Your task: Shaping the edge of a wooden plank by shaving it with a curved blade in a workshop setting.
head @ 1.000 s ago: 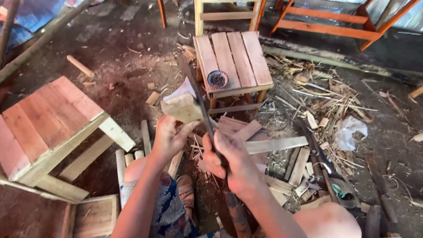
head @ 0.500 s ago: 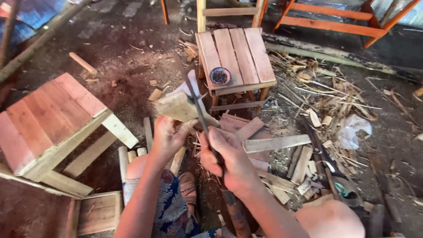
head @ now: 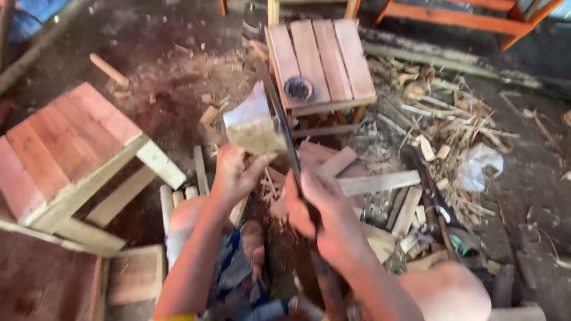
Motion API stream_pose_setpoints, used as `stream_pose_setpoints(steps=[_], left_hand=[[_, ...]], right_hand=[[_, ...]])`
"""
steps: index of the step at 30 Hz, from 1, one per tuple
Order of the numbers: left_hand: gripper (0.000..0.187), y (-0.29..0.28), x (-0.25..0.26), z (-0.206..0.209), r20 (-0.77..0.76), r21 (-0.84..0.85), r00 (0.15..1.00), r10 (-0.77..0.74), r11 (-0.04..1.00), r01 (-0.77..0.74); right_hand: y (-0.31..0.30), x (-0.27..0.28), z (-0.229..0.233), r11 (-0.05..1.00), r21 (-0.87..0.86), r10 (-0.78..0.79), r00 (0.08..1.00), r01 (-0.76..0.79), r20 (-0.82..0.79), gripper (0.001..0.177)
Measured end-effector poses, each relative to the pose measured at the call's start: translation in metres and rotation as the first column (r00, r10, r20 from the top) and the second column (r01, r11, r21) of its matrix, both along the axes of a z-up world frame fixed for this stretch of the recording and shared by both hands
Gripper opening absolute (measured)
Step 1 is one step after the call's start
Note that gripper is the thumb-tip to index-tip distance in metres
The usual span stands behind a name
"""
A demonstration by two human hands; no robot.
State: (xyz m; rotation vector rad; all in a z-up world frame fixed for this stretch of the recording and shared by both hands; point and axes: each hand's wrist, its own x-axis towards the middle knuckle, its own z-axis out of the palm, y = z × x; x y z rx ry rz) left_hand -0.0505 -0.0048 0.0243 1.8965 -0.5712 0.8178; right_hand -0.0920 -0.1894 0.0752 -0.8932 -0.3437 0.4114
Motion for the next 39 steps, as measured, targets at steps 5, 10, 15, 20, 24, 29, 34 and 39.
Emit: stream_pose_setpoints(steps=[5, 10, 15, 20, 24, 29, 34, 39], left_hand=[[0.025, 0.0, 0.01, 0.005, 0.002, 0.05, 0.993, 0.118, 0.992, -0.118], [0.018, -0.003, -0.009, -0.001, -0.088, 0.015, 0.992, 0.092, 0.996, -0.091], [0.021, 0.003, -0.002, -0.002, -0.115, 0.067, 0.98, 0.161, 0.986, -0.154], [0.018, 0.009, 0.001, 0.0, -0.069, 0.055, 0.988, 0.138, 0.989, -0.134], [0.015, 0.007, 0.012, 0.008, -0.069, 0.013, 0.995, 0.075, 0.997, -0.074], [0.013, 0.012, 0.0, -0.011, -0.081, 0.018, 0.989, 0.126, 0.992, -0.125], [0.013, 0.006, -0.004, -0.008, -0.056, 0.077, 0.995, 0.087, 0.994, -0.083], [0.017, 0.002, 0.006, -0.003, -0.001, -0.028, 0.999, 0.05, 0.998, -0.05]], right_hand=[[0.006, 0.023, -0.028, 0.999, -0.004, 0.041, 0.986, -0.042, -0.159, 0.022], [-0.003, -0.006, -0.016, 0.998, 0.032, 0.068, 0.973, -0.062, -0.221, 0.023], [-0.003, -0.014, 0.002, 0.992, 0.071, 0.115, 0.971, -0.102, -0.212, 0.023], [0.007, 0.012, -0.028, 0.991, 0.038, 0.13, 0.987, -0.127, -0.092, 0.041], [0.0, -0.001, 0.016, 0.979, 0.11, 0.192, 0.962, -0.173, -0.193, 0.042], [0.01, 0.012, -0.032, 0.996, -0.091, -0.005, 1.0, 0.007, 0.022, 0.043], [-0.003, 0.006, -0.039, 0.969, 0.141, 0.238, 0.921, -0.203, -0.31, 0.042], [-0.003, -0.004, -0.009, 0.995, -0.006, 0.096, 0.984, -0.098, -0.148, 0.038]])
